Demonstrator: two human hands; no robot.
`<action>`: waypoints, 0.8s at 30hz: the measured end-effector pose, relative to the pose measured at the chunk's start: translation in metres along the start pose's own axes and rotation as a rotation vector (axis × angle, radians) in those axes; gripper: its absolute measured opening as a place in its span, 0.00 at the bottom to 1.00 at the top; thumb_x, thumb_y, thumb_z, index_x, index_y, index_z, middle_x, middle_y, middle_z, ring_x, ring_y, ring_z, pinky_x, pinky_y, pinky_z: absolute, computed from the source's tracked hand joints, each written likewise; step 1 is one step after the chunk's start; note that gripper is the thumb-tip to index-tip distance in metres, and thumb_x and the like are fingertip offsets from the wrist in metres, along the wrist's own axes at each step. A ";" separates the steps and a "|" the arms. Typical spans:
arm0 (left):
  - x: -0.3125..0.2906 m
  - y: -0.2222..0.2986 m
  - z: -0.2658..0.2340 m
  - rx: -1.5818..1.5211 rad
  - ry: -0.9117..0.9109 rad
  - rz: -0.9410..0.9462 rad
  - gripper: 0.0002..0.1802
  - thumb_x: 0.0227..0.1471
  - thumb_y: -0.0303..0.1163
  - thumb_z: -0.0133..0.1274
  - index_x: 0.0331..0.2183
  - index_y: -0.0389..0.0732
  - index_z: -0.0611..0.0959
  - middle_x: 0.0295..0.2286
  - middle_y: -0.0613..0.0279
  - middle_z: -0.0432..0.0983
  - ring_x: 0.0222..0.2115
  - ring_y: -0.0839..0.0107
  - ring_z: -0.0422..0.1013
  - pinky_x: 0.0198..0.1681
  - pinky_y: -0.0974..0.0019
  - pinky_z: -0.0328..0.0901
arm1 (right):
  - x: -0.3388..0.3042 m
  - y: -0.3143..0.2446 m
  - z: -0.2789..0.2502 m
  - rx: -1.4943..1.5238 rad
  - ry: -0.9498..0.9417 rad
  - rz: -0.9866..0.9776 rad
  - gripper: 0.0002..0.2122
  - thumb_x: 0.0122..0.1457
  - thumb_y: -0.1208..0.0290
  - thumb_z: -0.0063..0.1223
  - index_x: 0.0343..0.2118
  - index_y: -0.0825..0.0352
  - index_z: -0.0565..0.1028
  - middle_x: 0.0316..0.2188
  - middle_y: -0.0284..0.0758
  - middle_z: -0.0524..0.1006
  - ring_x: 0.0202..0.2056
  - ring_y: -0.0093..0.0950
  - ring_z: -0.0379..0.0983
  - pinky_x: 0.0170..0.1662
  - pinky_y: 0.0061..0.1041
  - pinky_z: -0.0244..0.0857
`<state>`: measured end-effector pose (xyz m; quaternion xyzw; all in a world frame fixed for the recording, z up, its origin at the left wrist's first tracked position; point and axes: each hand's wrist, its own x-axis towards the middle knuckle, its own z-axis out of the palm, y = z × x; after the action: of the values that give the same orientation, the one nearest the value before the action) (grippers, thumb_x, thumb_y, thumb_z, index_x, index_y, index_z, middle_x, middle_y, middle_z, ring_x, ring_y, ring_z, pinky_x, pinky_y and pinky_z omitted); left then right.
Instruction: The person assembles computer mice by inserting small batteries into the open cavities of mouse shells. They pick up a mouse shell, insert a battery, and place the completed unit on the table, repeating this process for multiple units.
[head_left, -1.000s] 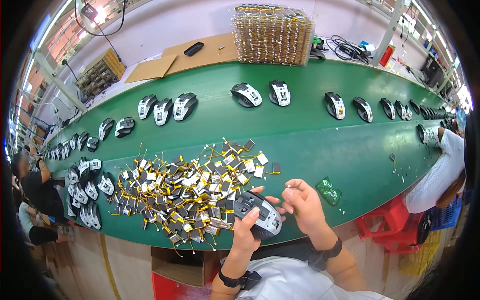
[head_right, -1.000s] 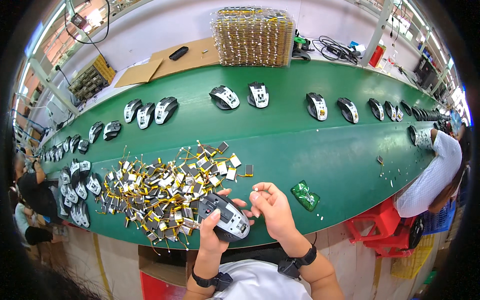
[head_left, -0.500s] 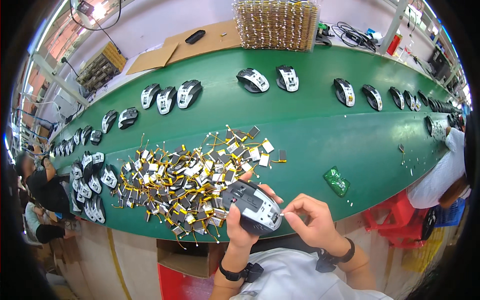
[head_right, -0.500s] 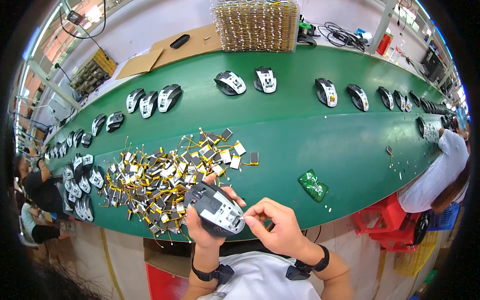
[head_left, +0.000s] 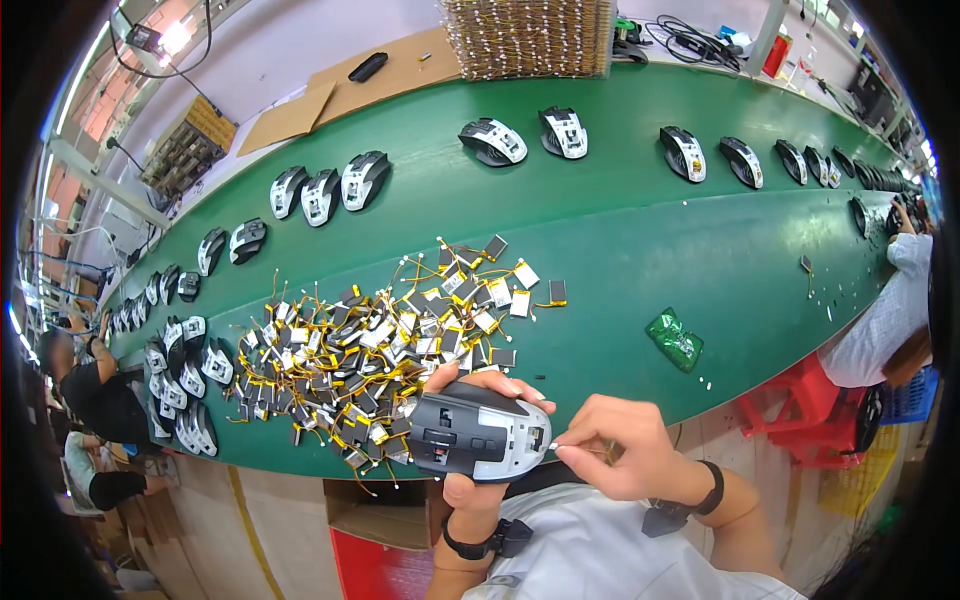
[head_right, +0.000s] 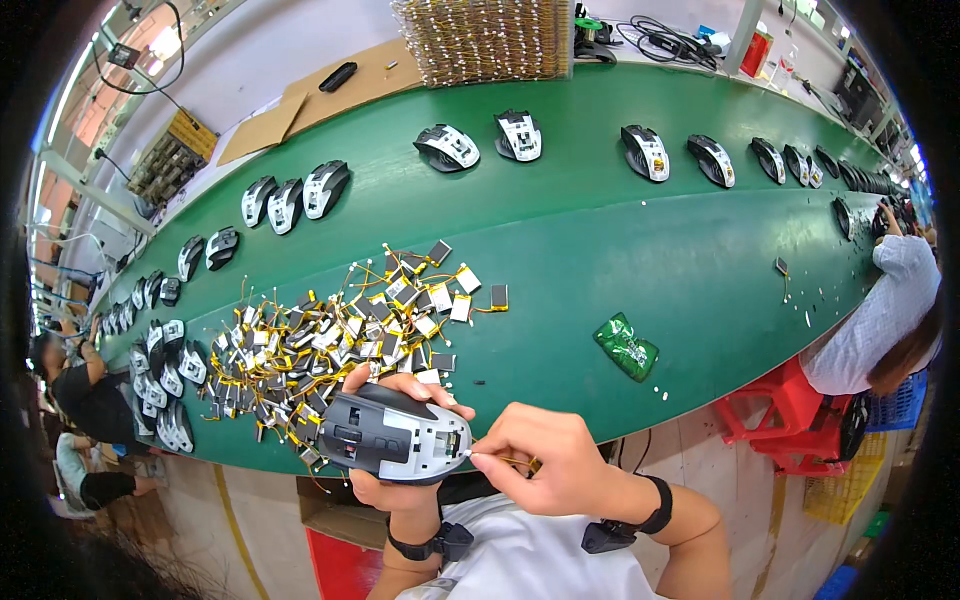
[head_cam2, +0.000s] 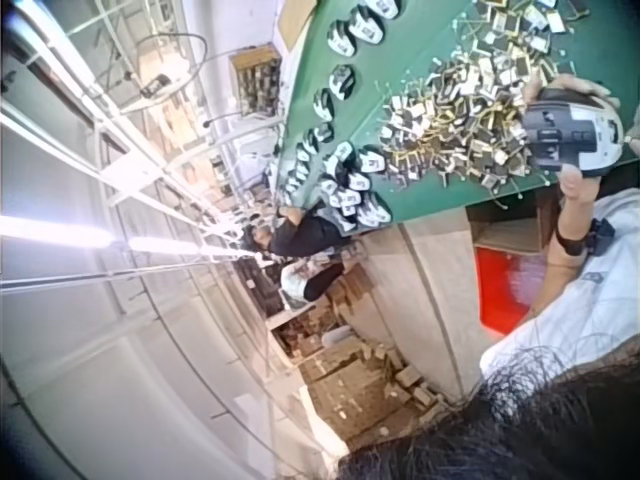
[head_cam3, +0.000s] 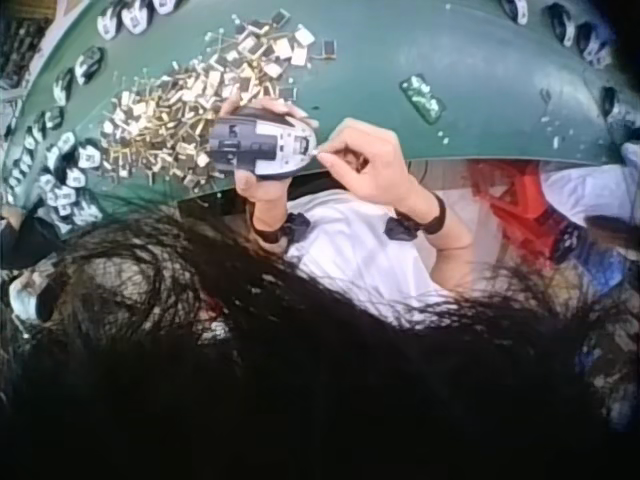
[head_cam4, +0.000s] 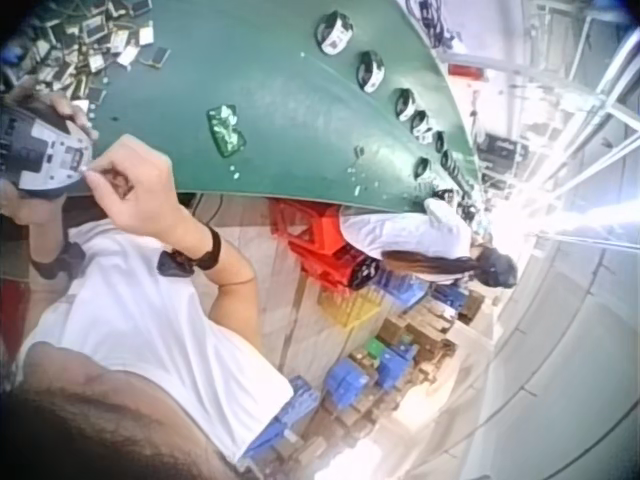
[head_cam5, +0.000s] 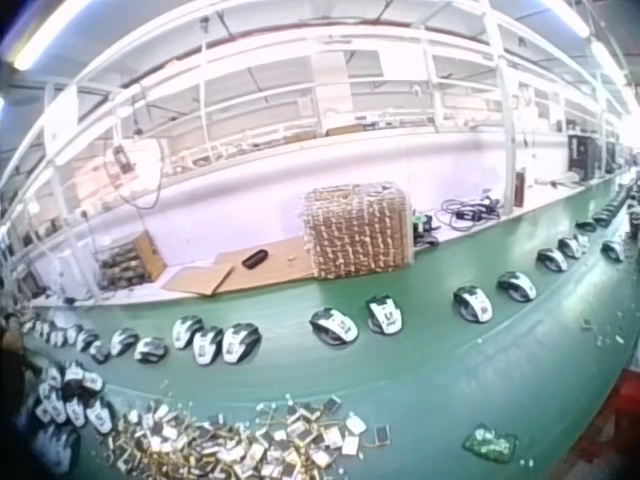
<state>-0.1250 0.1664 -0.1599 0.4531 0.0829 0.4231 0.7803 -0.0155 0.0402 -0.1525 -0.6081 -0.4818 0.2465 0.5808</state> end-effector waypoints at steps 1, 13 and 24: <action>-0.001 -0.001 0.001 0.033 -0.007 0.012 0.53 0.44 0.68 0.53 0.60 0.44 0.55 0.36 0.47 0.69 0.35 0.53 0.71 0.37 0.45 0.74 | -0.001 0.002 -0.004 0.144 -0.048 0.122 0.04 0.55 0.76 0.60 0.29 0.68 0.76 0.22 0.29 0.74 0.20 0.14 0.66 0.23 0.17 0.60; -0.007 -0.006 0.003 0.146 0.007 0.060 0.57 0.40 0.68 0.58 0.60 0.44 0.55 0.37 0.47 0.68 0.35 0.53 0.70 0.36 0.47 0.73 | 0.016 -0.002 -0.006 0.543 -0.112 0.634 0.06 0.55 0.77 0.59 0.27 0.72 0.73 0.24 0.28 0.76 0.25 0.10 0.68 0.27 0.12 0.63; -0.009 -0.005 0.006 0.170 0.021 0.041 0.56 0.41 0.68 0.58 0.60 0.42 0.55 0.38 0.46 0.68 0.36 0.53 0.70 0.37 0.46 0.73 | 0.016 0.002 -0.003 0.585 -0.117 0.658 0.07 0.53 0.77 0.59 0.25 0.70 0.71 0.22 0.27 0.74 0.24 0.11 0.66 0.26 0.14 0.60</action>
<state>-0.1247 0.1545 -0.1626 0.5146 0.1176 0.4351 0.7294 -0.0059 0.0532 -0.1493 -0.5243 -0.2047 0.5781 0.5908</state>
